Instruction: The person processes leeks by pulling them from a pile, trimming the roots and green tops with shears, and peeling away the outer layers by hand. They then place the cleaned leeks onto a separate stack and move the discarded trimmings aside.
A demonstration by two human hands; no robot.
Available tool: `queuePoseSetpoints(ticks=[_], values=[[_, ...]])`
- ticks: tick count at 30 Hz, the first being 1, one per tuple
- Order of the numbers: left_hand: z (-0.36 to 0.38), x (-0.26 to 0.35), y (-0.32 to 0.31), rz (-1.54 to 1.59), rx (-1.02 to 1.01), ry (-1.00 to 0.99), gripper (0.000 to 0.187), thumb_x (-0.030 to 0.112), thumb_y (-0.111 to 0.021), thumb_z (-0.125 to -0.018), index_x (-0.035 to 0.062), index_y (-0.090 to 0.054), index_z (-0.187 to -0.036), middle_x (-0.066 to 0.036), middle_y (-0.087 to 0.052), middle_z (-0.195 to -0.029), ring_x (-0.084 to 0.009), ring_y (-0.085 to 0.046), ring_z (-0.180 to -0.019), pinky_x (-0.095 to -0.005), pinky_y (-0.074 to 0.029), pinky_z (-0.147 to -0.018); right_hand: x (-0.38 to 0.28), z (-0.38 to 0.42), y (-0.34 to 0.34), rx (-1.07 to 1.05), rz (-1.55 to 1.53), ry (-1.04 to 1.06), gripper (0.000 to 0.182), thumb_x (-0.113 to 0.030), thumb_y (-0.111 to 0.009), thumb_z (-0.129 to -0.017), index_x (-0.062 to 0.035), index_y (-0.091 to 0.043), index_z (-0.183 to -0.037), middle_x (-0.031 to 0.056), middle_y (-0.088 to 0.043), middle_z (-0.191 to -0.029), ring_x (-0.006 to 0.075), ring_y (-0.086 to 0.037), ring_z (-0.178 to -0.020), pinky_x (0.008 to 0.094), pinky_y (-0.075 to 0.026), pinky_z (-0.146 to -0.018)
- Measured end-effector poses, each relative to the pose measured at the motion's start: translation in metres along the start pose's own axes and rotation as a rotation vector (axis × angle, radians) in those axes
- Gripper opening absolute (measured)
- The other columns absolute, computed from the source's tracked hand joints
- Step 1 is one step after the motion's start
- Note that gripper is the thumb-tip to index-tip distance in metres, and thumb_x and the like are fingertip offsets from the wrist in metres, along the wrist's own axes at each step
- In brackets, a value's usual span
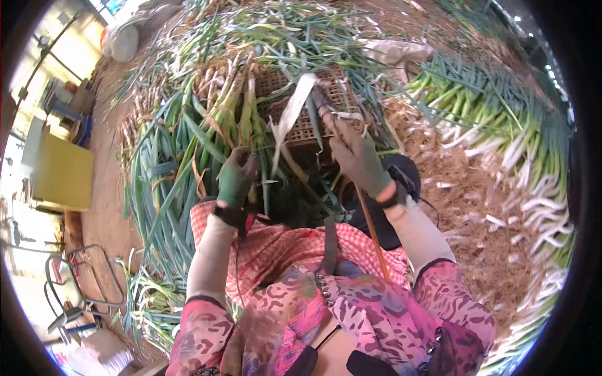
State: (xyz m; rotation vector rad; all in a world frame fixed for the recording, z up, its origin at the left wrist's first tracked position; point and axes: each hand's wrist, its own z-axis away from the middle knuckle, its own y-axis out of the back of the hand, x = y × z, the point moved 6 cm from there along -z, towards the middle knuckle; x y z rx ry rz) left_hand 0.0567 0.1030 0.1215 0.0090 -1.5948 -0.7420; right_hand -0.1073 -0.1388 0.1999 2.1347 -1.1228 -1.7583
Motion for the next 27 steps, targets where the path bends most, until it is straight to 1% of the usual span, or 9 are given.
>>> queuePoseSetpoints(ticks=[3,6,8,9,13,14,17,20,27], values=[[-0.036,-0.04,-0.001,-0.516,0.007,0.049,0.055,0.046,-0.058,-0.085,-0.0007,-0.056,-0.114,-0.027,-0.064,-0.104,-0.0441,-0.06,-0.101,-0.0502,-0.046,-0.086,0.092,-0.046,-0.053,-0.015,0.39,-0.136,0.045,-0.018,-0.05,-0.092,-0.011,-0.043,-0.135,0.0184,-0.066,-0.094,0.0311,-0.068,-0.077,0.0415,-0.051,-0.066],[-0.057,-0.088,-0.006,-0.659,-0.013,0.267,0.06,0.044,-0.059,-0.083,-0.0024,-0.05,-0.12,-0.029,-0.061,-0.108,-0.0442,-0.06,-0.102,-0.0497,-0.047,-0.087,0.146,-0.048,-0.104,-0.403,0.752,-0.167,0.053,-0.017,-0.052,-0.089,-0.0085,-0.037,-0.14,0.0245,-0.062,-0.109,0.0352,-0.067,-0.092,0.0441,-0.052,-0.076],[-0.063,-0.102,-0.012,-0.747,-0.005,0.306,0.063,0.047,-0.059,-0.083,-0.0024,-0.046,-0.12,-0.03,-0.061,-0.107,-0.0432,-0.06,-0.101,-0.0485,-0.047,-0.088,0.152,-0.04,-0.106,-0.671,0.648,-0.461,0.063,-0.018,-0.052,-0.087,-0.003,-0.03,-0.144,0.025,-0.058,-0.12,0.0382,-0.064,-0.1,0.049,-0.049,-0.087],[-0.065,-0.107,-0.016,-0.775,0.017,0.292,0.063,0.049,-0.058,-0.083,-0.0021,-0.047,-0.119,-0.03,-0.061,-0.106,-0.0429,-0.061,-0.1,-0.0484,-0.047,-0.088,0.176,-0.038,-0.115,-0.628,0.641,-0.63,0.066,-0.019,-0.049,-0.088,0.0007,-0.026,-0.146,0.0267,-0.048,-0.134,0.0409,-0.049,-0.123,0.0556,-0.042,-0.096],[-0.063,-0.1,-0.029,-0.734,0.03,0.34,0.06,0.045,-0.06,-0.08,-0.0011,-0.047,-0.117,-0.026,-0.063,-0.1,-0.039,-0.062,-0.098,-0.0463,-0.05,-0.082,0.184,-0.064,-0.131,-0.19,0.884,-0.188,0.068,-0.029,-0.049,-0.089,-0.0008,-0.025,-0.147,0.0246,-0.012,-0.154,0.0388,-0.008,-0.144,0.0574,-0.014,-0.113],[-0.063,-0.096,-0.029,-0.685,0.006,0.372,0.06,0.042,-0.061,-0.079,-0.001,-0.047,-0.118,-0.026,-0.063,-0.1,-0.0383,-0.062,-0.098,-0.0463,-0.05,-0.08,0.184,-0.07,-0.133,-0.264,0.834,-0.293,0.076,-0.035,-0.053,-0.088,-0.0011,-0.02,-0.148,0.0242,-0.01,-0.155,0.0395,-0.01,-0.144,0.0536,-0.006,-0.115],[-0.065,-0.087,-0.046,-0.527,-0.018,0.214,0.057,0.039,-0.069,-0.077,0.0064,-0.051,-0.12,-0.026,-0.062,-0.103,-0.0407,-0.062,-0.094,-0.0471,-0.05,-0.08,0.217,-0.069,-0.155,-0.344,0.407,-0.634,0.09,-0.04,-0.065,-0.079,0.0034,-0.021,-0.145,0.0292,-0.023,-0.149,0.0434,-0.02,-0.139,0.0496,-0.017,-0.114],[-0.063,-0.077,-0.062,-0.523,-0.101,-0.003,0.049,0.034,-0.068,-0.079,0.0114,-0.056,-0.12,-0.022,-0.061,-0.107,-0.0394,-0.061,-0.094,-0.0461,-0.05,-0.081,0.245,-0.054,-0.185,-0.427,0.824,-0.354,0.092,-0.04,-0.067,-0.079,0.0047,-0.02,-0.144,0.0297,-0.021,-0.149,0.0453,-0.021,-0.138,0.0507,-0.02,-0.113],[-0.107,-0.034,-0.048,-0.669,0.221,-0.284,0.058,0.035,-0.071,-0.075,0.0069,-0.054,-0.123,-0.019,-0.055,-0.12,-0.0385,-0.056,-0.106,-0.0451,-0.048,-0.086,0.204,-0.094,-0.162,0.019,0.749,-0.126,0.087,-0.042,-0.067,-0.078,0.0024,-0.028,-0.142,0.0282,-0.035,-0.142,0.0436,-0.033,-0.132,0.051,-0.027,-0.11]])
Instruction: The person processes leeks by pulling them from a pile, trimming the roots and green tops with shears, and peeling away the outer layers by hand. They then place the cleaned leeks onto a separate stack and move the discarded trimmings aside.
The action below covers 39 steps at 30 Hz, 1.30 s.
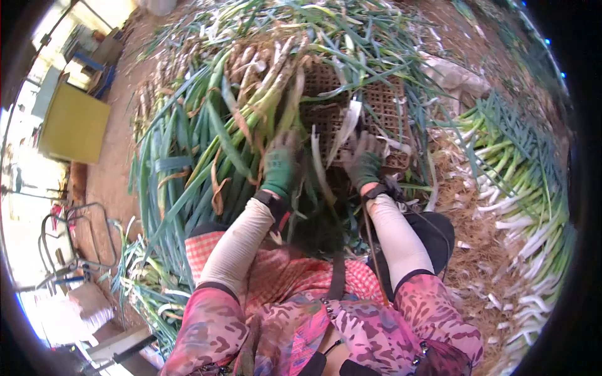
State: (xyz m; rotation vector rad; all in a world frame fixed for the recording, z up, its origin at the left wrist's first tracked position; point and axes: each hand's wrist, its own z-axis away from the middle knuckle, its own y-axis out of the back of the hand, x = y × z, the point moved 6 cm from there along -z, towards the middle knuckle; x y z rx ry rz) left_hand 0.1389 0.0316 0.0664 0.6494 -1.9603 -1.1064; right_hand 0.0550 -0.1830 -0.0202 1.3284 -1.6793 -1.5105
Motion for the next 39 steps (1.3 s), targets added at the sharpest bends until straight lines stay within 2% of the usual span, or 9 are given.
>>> queuePoseSetpoints(ticks=[6,10,16,20,25,29,34,36,39], values=[[-0.046,-0.049,-0.043,-0.28,-0.577,0.343,0.043,0.031,-0.071,-0.073,0.0062,-0.067,-0.108,-0.016,-0.068,-0.1,-0.0352,-0.066,-0.092,-0.046,-0.052,-0.08,0.012,-0.021,-0.01,-0.353,-0.109,-0.121,0.092,-0.042,-0.069,-0.078,0.0015,-0.024,-0.145,0.0266,-0.034,-0.143,0.04,-0.031,-0.135,0.047,-0.029,-0.11],[-0.047,-0.05,-0.051,-0.126,-0.653,0.292,0.055,0.049,-0.072,-0.071,0.0088,-0.068,-0.108,-0.02,-0.068,-0.101,-0.0326,-0.066,-0.093,-0.0429,-0.051,-0.081,0.036,-0.03,-0.025,-0.485,-0.156,-0.235,0.098,-0.044,-0.071,-0.071,0.0009,-0.024,-0.145,0.0275,-0.038,-0.141,0.04,-0.035,-0.133,0.0454,-0.032,-0.108],[-0.019,0.001,0.0,0.736,-0.477,0.259,0.038,0.022,-0.07,-0.08,0.0042,-0.062,-0.113,-0.01,-0.068,-0.098,-0.02,-0.064,-0.089,-0.0326,-0.05,-0.08,0.042,-0.041,0.0,-0.485,-0.488,-0.514,0.062,-0.046,-0.068,-0.071,0.0021,-0.061,-0.11,0.0227,-0.067,-0.096,0.0339,-0.065,-0.094,0.0417,-0.05,-0.083],[-0.062,0.028,0.072,1.184,-0.13,0.106,0.04,0.015,-0.062,-0.091,-0.0031,-0.049,-0.124,-0.008,-0.063,-0.103,-0.0145,-0.06,-0.09,-0.0253,-0.051,-0.076,0.014,-0.034,0.028,-0.332,-0.884,0.228,0.028,-0.032,-0.054,-0.094,-0.0151,-0.068,-0.112,0.009,-0.069,-0.093,0.0174,-0.065,-0.08,0.0314,-0.051,-0.076],[-0.127,0.132,0.254,0.794,0.205,-0.486,0.03,0.018,-0.044,-0.1,-0.0062,-0.047,-0.118,-0.011,-0.059,-0.108,-0.0135,-0.057,-0.096,-0.0247,-0.047,-0.082,-0.016,-0.002,0.073,-0.55,-1.57,0.011,0.027,-0.026,-0.062,-0.09,-0.0081,-0.067,-0.11,0.0057,-0.068,-0.093,0.0141,-0.063,-0.079,0.026,-0.05,-0.071],[-0.158,0.209,0.327,-0.013,0.03,-0.571,0.034,0.018,-0.043,-0.096,-0.0044,-0.049,-0.12,-0.014,-0.061,-0.1,-0.0198,-0.06,-0.084,-0.0301,-0.051,-0.076,-0.062,0.034,0.123,-0.835,-2.323,-0.227,0.039,-0.018,-0.067,-0.085,0.0019,-0.058,-0.116,0.0129,-0.065,-0.104,0.0201,-0.063,-0.093,0.0355,-0.051,-0.086],[-0.192,0.223,0.258,0.295,-0.283,-0.397,0.053,0.052,-0.05,-0.093,0.0016,-0.063,-0.104,-0.01,-0.063,-0.091,-0.0135,-0.057,-0.078,-0.0313,-0.047,-0.072,-0.098,0.077,0.244,-1.005,-2.969,0.301,0.041,-0.021,-0.054,-0.092,0.0002,-0.05,-0.127,0.0192,-0.058,-0.123,0.0264,-0.055,-0.117,0.0464,-0.037,-0.106],[-0.166,0.215,0.209,0.444,-0.465,-0.05,0.062,0.058,-0.051,-0.091,0.0035,-0.063,-0.116,-0.01,-0.064,-0.101,-0.0154,-0.056,-0.093,-0.0324,-0.044,-0.088,-0.087,0.083,0.216,-0.736,-2.743,-0.198,0.031,-0.026,-0.051,-0.095,-0.0028,-0.059,-0.113,0.0176,-0.064,-0.111,0.0323,-0.063,-0.101,0.049,-0.046,-0.096],[-0.101,0.18,0.122,0.694,-0.653,-0.015,0.06,0.05,-0.052,-0.09,0.0054,-0.054,-0.13,-0.011,-0.062,-0.115,-0.018,-0.056,-0.102,-0.0325,-0.044,-0.092,-0.056,0.08,0.188,-0.78,-2.921,-0.003,0.036,-0.026,-0.057,-0.092,-0.0041,-0.055,-0.12,0.0158,-0.063,-0.114,0.0269,-0.063,-0.099,0.0441,-0.051,-0.09]])
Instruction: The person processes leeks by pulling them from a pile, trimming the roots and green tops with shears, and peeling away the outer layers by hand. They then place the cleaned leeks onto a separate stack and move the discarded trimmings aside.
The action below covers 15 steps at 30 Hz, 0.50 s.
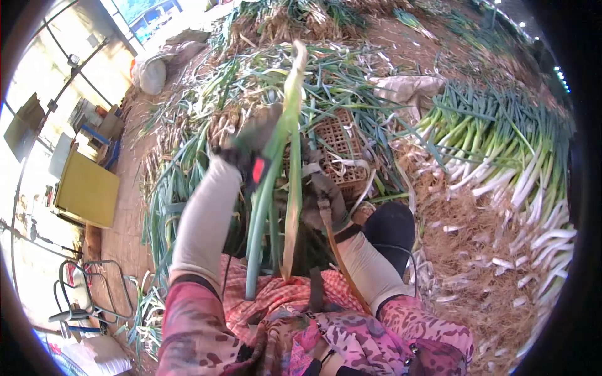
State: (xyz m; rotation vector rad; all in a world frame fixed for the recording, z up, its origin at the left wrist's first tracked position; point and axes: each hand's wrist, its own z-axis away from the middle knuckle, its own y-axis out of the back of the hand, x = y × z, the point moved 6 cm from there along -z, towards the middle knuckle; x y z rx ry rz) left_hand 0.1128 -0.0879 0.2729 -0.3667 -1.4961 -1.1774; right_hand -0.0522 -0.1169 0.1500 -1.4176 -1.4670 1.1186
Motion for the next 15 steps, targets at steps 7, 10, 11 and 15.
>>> queuePoseSetpoints(ticks=[7,10,11,15], values=[[0.054,-0.219,-0.101,-0.285,-0.123,-0.043,0.037,0.018,-0.059,-0.089,0.0095,-0.056,-0.125,-0.012,-0.067,-0.107,-0.0197,-0.064,-0.097,-0.0345,-0.05,-0.084,-0.047,0.015,0.042,0.342,0.156,0.307,0.025,-0.025,-0.058,-0.093,-0.0065,-0.058,-0.11,0.0036,-0.062,-0.096,0.0133,-0.06,-0.077,0.0355,-0.057,-0.075],[0.071,-0.223,-0.115,0.679,-0.032,0.204,0.031,0.021,-0.052,-0.093,0.0053,-0.058,-0.12,-0.009,-0.067,-0.1,-0.0174,-0.065,-0.087,-0.0319,-0.052,-0.075,-0.061,0.013,0.124,0.215,0.095,0.215,0.02,-0.027,-0.059,-0.094,-0.0121,-0.058,-0.106,-0.003,-0.058,-0.08,0.0067,-0.056,-0.062,0.0256,-0.054,-0.059],[0.075,-0.221,-0.116,0.862,-0.019,0.279,0.032,0.022,-0.049,-0.095,0.0033,-0.058,-0.119,-0.007,-0.067,-0.099,-0.0151,-0.064,-0.083,-0.0288,-0.052,-0.07,-0.064,0.012,0.171,0.023,0.075,0.138,0.019,-0.027,-0.058,-0.094,-0.0125,-0.058,-0.106,-0.0043,-0.058,-0.079,0.0049,-0.054,-0.059,0.0229,-0.052,-0.054],[0.094,-0.17,-0.113,1.321,-0.314,0.071,0.036,0.022,-0.055,-0.093,0.0034,-0.055,-0.124,-0.007,-0.064,-0.109,-0.0196,-0.064,-0.093,-0.0339,-0.054,-0.081,-0.051,0.015,0.112,-0.228,-0.244,-0.104,0.028,-0.03,-0.05,-0.096,-0.0049,-0.06,-0.099,0.002,-0.06,-0.076,0.012,-0.057,-0.06,0.0291,-0.05,-0.055]])
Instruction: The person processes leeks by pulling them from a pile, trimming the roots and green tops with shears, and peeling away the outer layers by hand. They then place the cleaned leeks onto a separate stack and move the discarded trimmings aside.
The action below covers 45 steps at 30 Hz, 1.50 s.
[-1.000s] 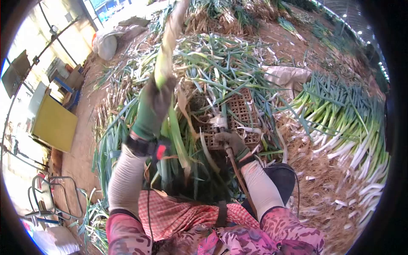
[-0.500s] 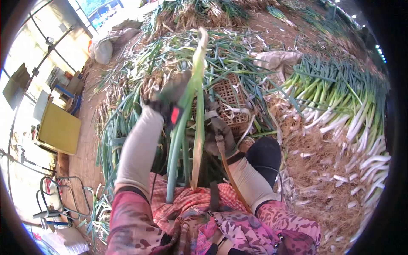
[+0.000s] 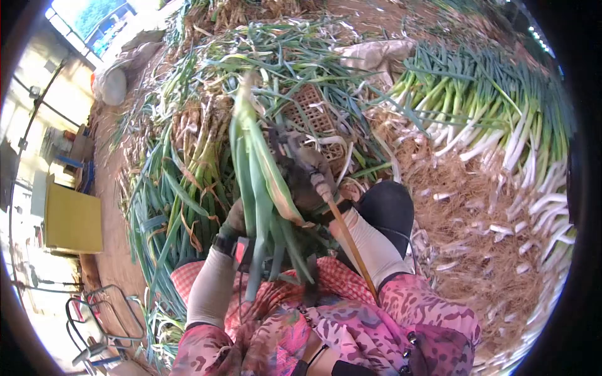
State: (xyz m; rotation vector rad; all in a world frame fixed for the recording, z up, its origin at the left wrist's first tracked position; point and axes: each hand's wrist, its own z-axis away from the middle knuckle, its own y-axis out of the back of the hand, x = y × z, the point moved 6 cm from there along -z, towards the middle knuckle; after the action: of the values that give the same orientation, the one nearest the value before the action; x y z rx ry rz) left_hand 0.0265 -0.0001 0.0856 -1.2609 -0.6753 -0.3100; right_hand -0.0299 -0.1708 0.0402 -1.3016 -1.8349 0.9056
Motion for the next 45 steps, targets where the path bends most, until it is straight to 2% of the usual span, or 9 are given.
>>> queuePoseSetpoints(ticks=[2,4,8,9,11,15,33,42,45], values=[[0.008,0.012,-0.017,-0.08,0.075,-0.061,0.037,0.022,-0.057,-0.093,0.0032,-0.055,-0.124,-0.007,-0.064,-0.11,-0.02,-0.063,-0.096,-0.0341,-0.053,-0.085,0.024,-0.033,-0.055,0.216,0.17,0.049,0.032,-0.031,-0.049,-0.096,-0.0019,-0.061,-0.099,0.0048,-0.062,-0.076,0.0153,-0.059,-0.062,0.0327,-0.05,-0.057],[0.011,0.013,-0.025,0.034,0.191,-0.048,0.038,0.02,-0.056,-0.093,0.003,-0.053,-0.127,-0.009,-0.063,-0.112,-0.0215,-0.062,-0.101,-0.035,-0.05,-0.09,0.022,-0.041,-0.078,0.506,0.818,0.152,0.031,-0.03,-0.053,-0.094,-0.0011,-0.06,-0.103,0.0058,-0.065,-0.078,0.0166,-0.062,-0.064,0.0341,-0.051,-0.058],[-0.001,0.025,0.049,-1.135,0.798,-0.107,0.044,0.02,-0.055,-0.082,-0.0049,-0.048,-0.118,-0.021,-0.065,-0.1,-0.0318,-0.065,-0.095,-0.0404,-0.051,-0.083,0.008,-0.013,-0.073,0.82,2.274,-0.077,0.04,-0.034,-0.06,-0.087,0.0005,-0.055,-0.106,0.0162,-0.065,-0.078,0.03,-0.065,-0.074,0.0421,-0.05,-0.065],[-0.005,0.008,0.086,-1.375,0.76,0.054,0.045,0.021,-0.055,-0.082,-0.0052,-0.046,-0.118,-0.022,-0.065,-0.099,-0.0338,-0.064,-0.097,-0.0414,-0.05,-0.083,0.011,-0.005,-0.071,0.893,2.57,-0.191,0.044,-0.036,-0.062,-0.084,0.0008,-0.054,-0.107,0.0206,-0.064,-0.078,0.0357,-0.065,-0.079,0.0454,-0.049,-0.068],[-0.004,-0.007,0.095,-1.527,0.818,0.361,0.052,0.026,-0.059,-0.08,-0.0047,-0.043,-0.119,-0.026,-0.064,-0.103,-0.0384,-0.062,-0.101,-0.0434,-0.05,-0.085,0.022,0.008,-0.076,1.192,2.397,-0.212,0.052,-0.042,-0.064,-0.081,0.0008,-0.051,-0.109,0.0247,-0.062,-0.077,0.0427,-0.063,-0.079,0.0481,-0.048,-0.067],[0.001,-0.037,0.065,-1.486,0.975,0.525,0.065,0.038,-0.066,-0.074,-0.0006,-0.043,-0.121,-0.027,-0.061,-0.112,-0.0399,-0.061,-0.106,-0.0456,-0.048,-0.091,0.081,0.021,-0.08,0.982,2.357,-0.58,0.054,-0.044,-0.065,-0.079,-0.0026,-0.051,-0.111,0.0251,-0.062,-0.079,0.0449,-0.062,-0.079,0.0494,-0.047,-0.068],[0.025,-0.041,0.048,-1.177,0.794,0.131,0.054,0.03,-0.063,-0.074,-0.0048,-0.05,-0.113,-0.028,-0.065,-0.098,-0.0423,-0.063,-0.094,-0.0452,-0.049,-0.084,0.013,-0.02,-0.035,1.05,2.561,-0.72,0.049,-0.043,-0.059,-0.081,0.0019,-0.053,-0.1,0.0283,-0.063,-0.085,0.0459,-0.062,-0.085,0.0487,-0.048,-0.076],[0.026,-0.019,0.043,-1.158,0.917,0.078,0.056,0.033,-0.064,-0.073,-0.0054,-0.05,-0.111,-0.027,-0.066,-0.094,-0.0404,-0.065,-0.091,-0.0449,-0.05,-0.082,0.043,0.011,-0.067,1.156,2.524,-1.135,0.05,-0.043,-0.058,-0.08,0.0013,-0.054,-0.103,0.0272,-0.065,-0.088,0.044,-0.064,-0.085,0.0498,-0.049,-0.079],[0.022,-0.024,0.047,-1.124,0.872,0.107,0.056,0.034,-0.064,-0.074,-0.0052,-0.05,-0.112,-0.028,-0.065,-0.094,-0.041,-0.064,-0.091,-0.0454,-0.05,-0.082,0.034,0.0,-0.072,1.121,2.616,-0.923,0.051,-0.043,-0.058,-0.08,0.0023,-0.053,-0.103,0.0279,-0.065,-0.088,0.0443,-0.064,-0.086,0.0494,-0.049,-0.08]])
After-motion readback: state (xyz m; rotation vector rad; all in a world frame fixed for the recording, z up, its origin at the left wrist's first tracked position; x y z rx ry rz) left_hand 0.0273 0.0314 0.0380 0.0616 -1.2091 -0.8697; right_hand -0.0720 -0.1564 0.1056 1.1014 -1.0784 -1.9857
